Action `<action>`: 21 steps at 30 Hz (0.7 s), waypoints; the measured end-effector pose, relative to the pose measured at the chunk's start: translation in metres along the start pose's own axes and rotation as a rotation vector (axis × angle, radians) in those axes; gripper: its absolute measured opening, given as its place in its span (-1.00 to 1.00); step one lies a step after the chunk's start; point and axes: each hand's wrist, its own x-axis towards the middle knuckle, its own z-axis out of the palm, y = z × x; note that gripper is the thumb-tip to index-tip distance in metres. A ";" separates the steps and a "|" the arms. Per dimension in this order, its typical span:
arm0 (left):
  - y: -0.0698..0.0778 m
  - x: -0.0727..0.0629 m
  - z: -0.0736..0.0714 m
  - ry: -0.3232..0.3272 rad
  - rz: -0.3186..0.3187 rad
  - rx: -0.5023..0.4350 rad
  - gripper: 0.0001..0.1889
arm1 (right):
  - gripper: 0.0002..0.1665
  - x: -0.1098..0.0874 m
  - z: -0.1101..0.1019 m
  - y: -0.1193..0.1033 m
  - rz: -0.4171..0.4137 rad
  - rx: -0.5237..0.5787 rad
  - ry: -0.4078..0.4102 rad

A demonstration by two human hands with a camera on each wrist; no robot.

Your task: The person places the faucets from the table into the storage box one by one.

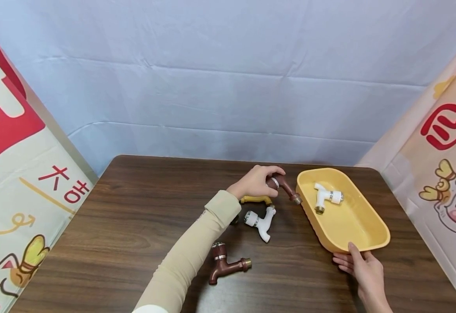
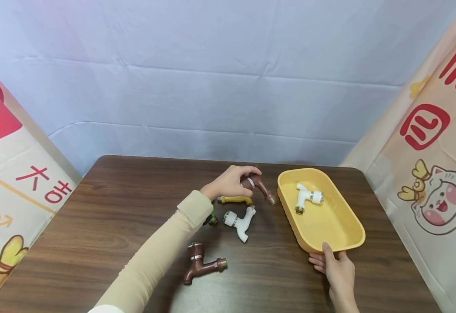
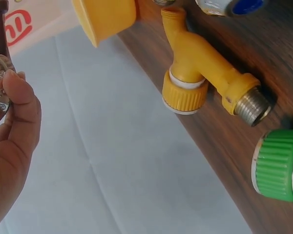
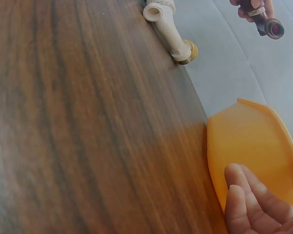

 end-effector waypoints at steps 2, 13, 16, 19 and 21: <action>0.000 0.002 0.001 0.000 -0.005 -0.014 -0.46 | -0.60 0.002 -0.002 0.003 0.008 0.026 -0.001; 0.003 0.012 0.008 0.017 -0.007 0.007 -0.45 | -0.58 -0.015 0.007 -0.014 0.042 -0.053 0.046; 0.006 0.016 0.011 0.010 0.002 0.030 -0.43 | -0.57 -0.016 0.009 -0.017 0.053 -0.051 0.042; 0.009 0.019 0.013 0.009 0.018 0.036 -0.41 | -0.58 -0.016 0.009 -0.016 0.042 -0.047 0.033; 0.010 0.022 0.014 0.009 0.025 0.036 -0.41 | -0.58 -0.015 0.009 -0.015 0.026 -0.046 0.026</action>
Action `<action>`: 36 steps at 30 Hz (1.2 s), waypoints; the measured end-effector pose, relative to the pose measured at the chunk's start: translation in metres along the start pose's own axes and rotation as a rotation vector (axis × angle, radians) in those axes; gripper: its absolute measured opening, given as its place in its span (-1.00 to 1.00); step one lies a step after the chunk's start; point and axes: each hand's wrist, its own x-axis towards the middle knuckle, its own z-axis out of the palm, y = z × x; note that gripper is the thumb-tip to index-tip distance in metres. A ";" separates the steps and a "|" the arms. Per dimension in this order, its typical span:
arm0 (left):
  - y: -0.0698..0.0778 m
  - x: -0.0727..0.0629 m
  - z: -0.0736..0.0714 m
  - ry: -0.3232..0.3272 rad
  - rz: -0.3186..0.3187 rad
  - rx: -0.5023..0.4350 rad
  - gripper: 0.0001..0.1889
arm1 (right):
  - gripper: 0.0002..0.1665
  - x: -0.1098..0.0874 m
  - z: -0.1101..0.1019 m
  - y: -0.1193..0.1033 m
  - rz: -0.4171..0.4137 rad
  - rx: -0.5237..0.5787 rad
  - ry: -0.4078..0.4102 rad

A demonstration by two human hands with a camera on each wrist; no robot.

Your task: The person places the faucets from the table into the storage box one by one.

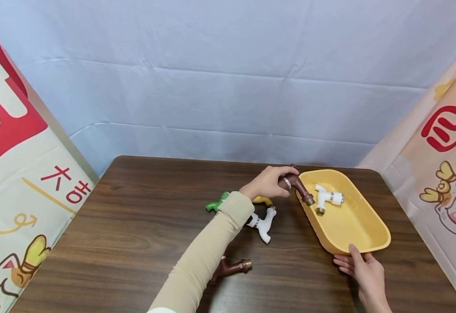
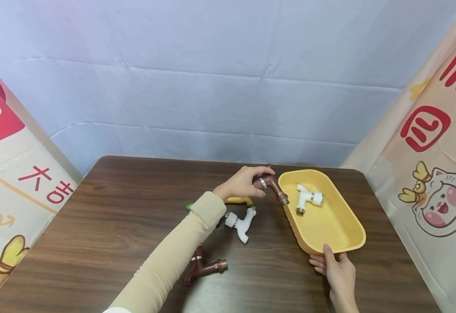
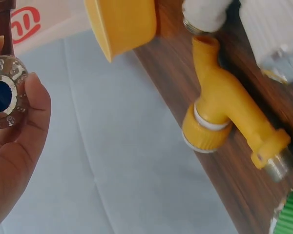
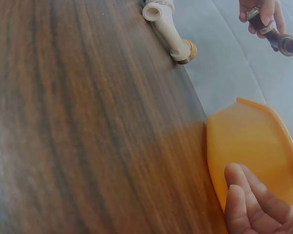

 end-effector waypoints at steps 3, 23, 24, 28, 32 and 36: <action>0.002 0.002 0.002 -0.003 -0.003 0.001 -0.40 | -0.59 0.002 0.000 0.002 -0.010 0.014 0.010; 0.004 0.018 0.011 0.004 -0.055 -0.019 -0.40 | -0.62 0.009 -0.003 0.007 0.005 0.061 -0.011; 0.004 0.018 0.011 0.003 -0.056 -0.020 -0.40 | -0.62 0.006 -0.001 0.005 0.014 0.057 -0.006; 0.004 0.022 0.014 -0.002 -0.054 -0.022 -0.41 | -0.60 0.003 0.000 0.001 0.038 0.070 0.001; 0.003 0.028 0.017 -0.016 -0.065 -0.018 -0.40 | -0.59 0.001 0.000 -0.001 0.050 0.067 0.008; 0.004 0.034 0.019 -0.034 -0.081 0.004 -0.39 | -0.60 -0.002 0.003 -0.005 0.066 0.052 0.012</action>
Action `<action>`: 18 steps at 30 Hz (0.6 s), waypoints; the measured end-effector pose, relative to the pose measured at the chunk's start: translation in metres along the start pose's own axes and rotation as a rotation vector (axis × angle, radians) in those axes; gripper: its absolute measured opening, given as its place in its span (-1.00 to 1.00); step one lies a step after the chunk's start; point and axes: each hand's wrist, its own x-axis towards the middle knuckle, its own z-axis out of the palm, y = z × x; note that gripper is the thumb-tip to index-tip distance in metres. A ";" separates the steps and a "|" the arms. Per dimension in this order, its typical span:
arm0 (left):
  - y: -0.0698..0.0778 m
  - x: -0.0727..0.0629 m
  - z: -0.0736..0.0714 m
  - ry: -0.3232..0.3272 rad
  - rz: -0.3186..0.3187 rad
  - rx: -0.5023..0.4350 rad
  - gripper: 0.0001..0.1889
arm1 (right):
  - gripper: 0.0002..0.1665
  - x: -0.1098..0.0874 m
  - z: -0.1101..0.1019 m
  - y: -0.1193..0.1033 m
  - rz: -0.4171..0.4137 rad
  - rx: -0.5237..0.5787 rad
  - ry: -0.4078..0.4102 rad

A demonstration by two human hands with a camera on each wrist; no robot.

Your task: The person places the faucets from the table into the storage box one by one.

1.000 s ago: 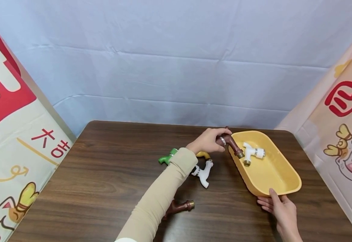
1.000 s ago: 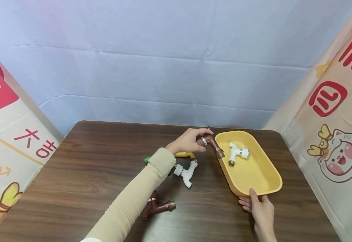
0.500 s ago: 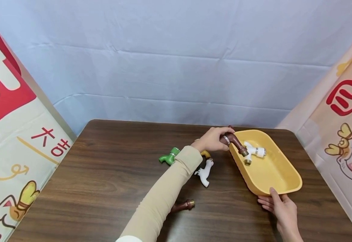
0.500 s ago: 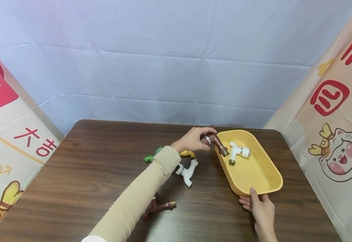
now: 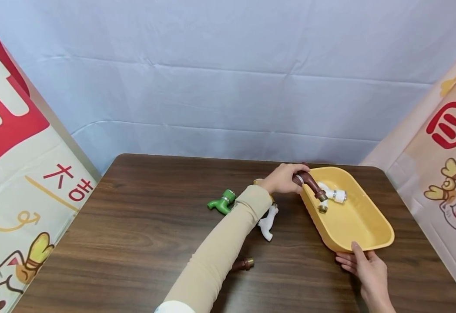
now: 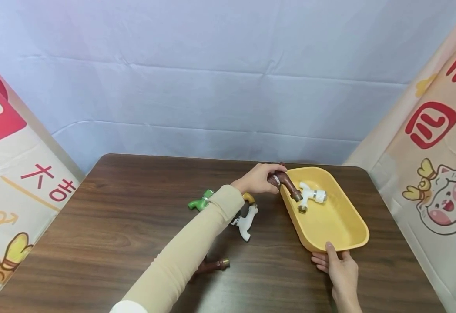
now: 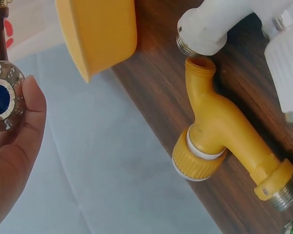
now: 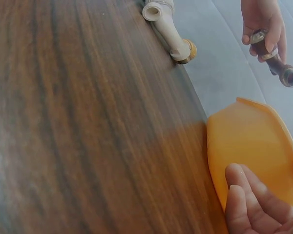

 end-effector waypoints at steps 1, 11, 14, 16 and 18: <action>0.001 0.002 0.001 -0.002 0.002 0.005 -0.39 | -0.61 0.000 0.000 -0.001 0.001 -0.002 -0.001; 0.007 0.009 0.018 0.009 -0.064 -0.006 -0.37 | -0.60 0.004 -0.004 0.004 -0.023 0.006 -0.005; 0.006 0.010 0.025 0.023 -0.083 -0.016 -0.36 | -0.61 0.010 -0.007 0.011 -0.059 0.022 -0.024; 0.005 0.010 0.029 0.037 -0.097 -0.013 -0.35 | -0.63 0.013 -0.008 0.015 -0.085 0.023 -0.033; 0.004 0.010 0.031 0.047 -0.112 -0.018 -0.35 | -0.64 0.015 -0.008 0.016 -0.100 0.019 -0.034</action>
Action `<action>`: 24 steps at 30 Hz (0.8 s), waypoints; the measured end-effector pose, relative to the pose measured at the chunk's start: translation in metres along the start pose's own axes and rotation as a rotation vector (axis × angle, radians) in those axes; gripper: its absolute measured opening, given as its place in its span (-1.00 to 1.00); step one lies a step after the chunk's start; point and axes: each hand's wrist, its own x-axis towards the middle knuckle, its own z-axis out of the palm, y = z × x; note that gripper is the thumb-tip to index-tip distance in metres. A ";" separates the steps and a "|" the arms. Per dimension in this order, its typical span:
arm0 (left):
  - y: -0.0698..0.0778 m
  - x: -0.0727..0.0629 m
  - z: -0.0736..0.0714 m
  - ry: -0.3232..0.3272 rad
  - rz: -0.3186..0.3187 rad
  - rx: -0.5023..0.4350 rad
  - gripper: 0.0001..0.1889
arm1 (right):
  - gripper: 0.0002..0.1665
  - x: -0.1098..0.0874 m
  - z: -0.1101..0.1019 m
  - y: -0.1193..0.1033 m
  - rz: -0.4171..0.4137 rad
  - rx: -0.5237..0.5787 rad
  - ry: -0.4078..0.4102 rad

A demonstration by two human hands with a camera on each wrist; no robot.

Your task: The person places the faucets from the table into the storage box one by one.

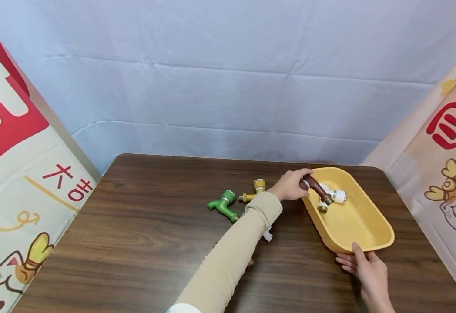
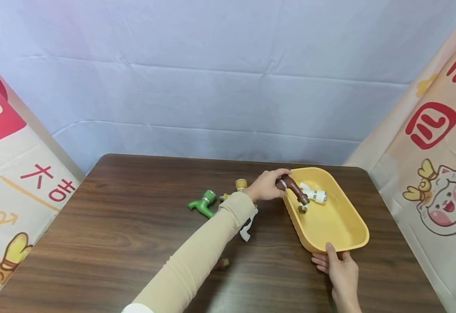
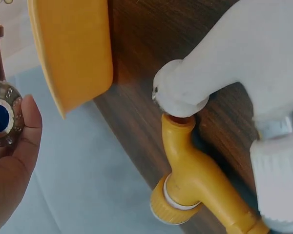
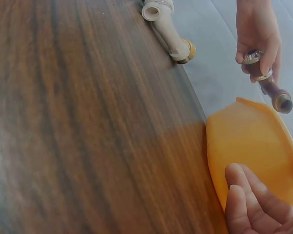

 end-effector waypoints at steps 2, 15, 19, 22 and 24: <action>0.000 0.000 0.002 0.012 -0.022 -0.005 -0.36 | -0.63 0.000 0.001 0.000 -0.008 -0.003 0.015; 0.009 0.007 0.011 0.100 -0.107 0.025 -0.61 | -0.58 -0.013 0.006 -0.017 0.078 -0.033 0.032; 0.011 0.011 0.013 0.106 -0.129 0.055 -0.62 | -0.58 -0.012 0.007 -0.017 0.074 -0.024 0.033; 0.012 0.013 0.015 0.106 -0.145 0.092 -0.64 | -0.57 -0.011 0.007 -0.015 0.068 -0.022 0.035; 0.012 0.014 0.016 0.102 -0.149 0.105 -0.64 | -0.58 -0.010 0.005 -0.013 0.049 -0.016 0.023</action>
